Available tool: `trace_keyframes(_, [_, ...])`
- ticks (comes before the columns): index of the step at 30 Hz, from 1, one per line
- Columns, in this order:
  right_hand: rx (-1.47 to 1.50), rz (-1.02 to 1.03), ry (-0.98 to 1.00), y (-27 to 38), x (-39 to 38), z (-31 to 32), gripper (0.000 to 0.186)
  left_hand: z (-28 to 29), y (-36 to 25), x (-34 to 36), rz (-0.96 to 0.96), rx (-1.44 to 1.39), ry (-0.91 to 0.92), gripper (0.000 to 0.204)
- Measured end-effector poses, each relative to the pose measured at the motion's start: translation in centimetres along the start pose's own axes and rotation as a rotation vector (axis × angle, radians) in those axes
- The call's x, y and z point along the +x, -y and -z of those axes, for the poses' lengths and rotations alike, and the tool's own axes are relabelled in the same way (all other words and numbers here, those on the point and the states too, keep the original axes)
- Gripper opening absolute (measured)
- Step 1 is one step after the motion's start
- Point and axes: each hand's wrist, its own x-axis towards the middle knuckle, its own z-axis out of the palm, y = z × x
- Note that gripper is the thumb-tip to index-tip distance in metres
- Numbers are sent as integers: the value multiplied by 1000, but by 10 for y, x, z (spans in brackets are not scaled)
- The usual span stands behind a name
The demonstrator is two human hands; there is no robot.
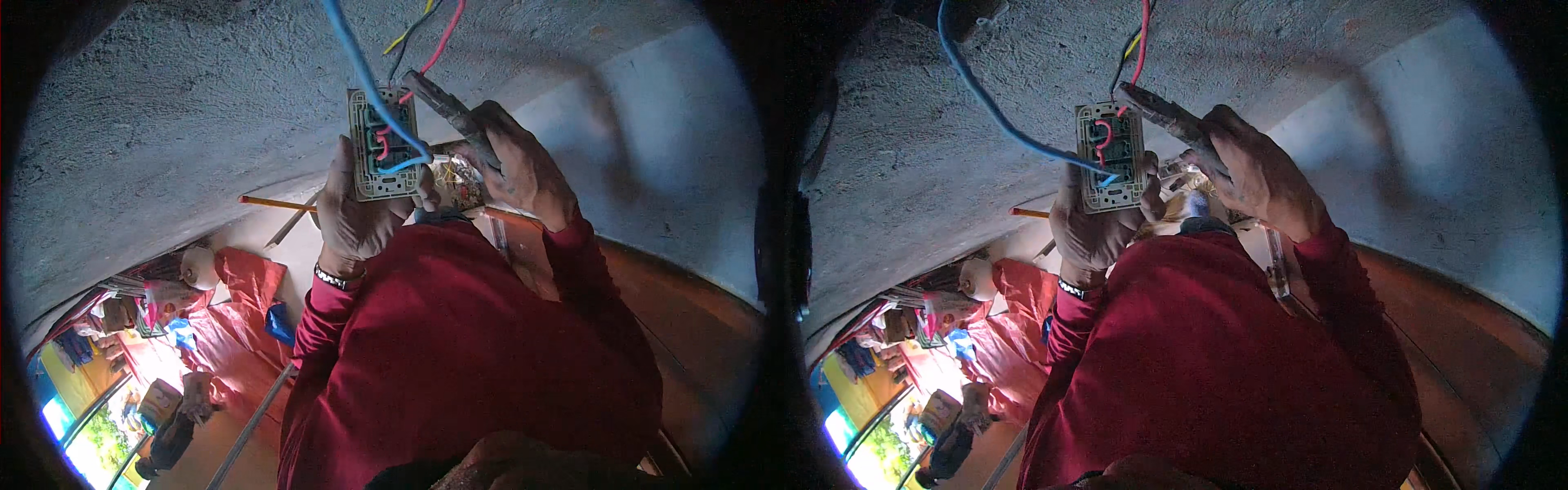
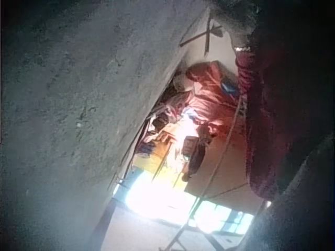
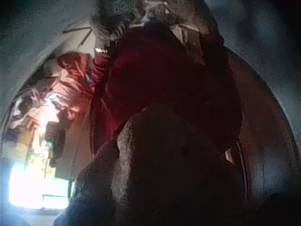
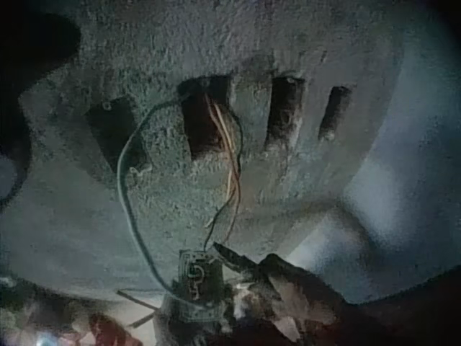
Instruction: The person connects electrical wires to an electrical switch assembly using pliers and by hand.
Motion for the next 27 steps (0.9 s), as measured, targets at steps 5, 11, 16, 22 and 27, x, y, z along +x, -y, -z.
trace_keyframes(5, [-98,16,-75,-5,-2,-15,49,-13,1,4,-105,0,-179,69])
trace_keyframes(11, [-75,46,-65,5,-3,-6,50,0,-5,6,-114,171,-5,66])
trace_keyframes(16, [-60,16,-67,7,3,-12,42,6,-10,11,-318,854,-172,73])
trace_keyframes(22, [133,67,-126,5,16,-18,34,11,-14,14,-174,317,-66,73])
trace_keyframes(27, [95,93,-145,3,13,-18,33,15,-19,11,-197,304,-154,72])
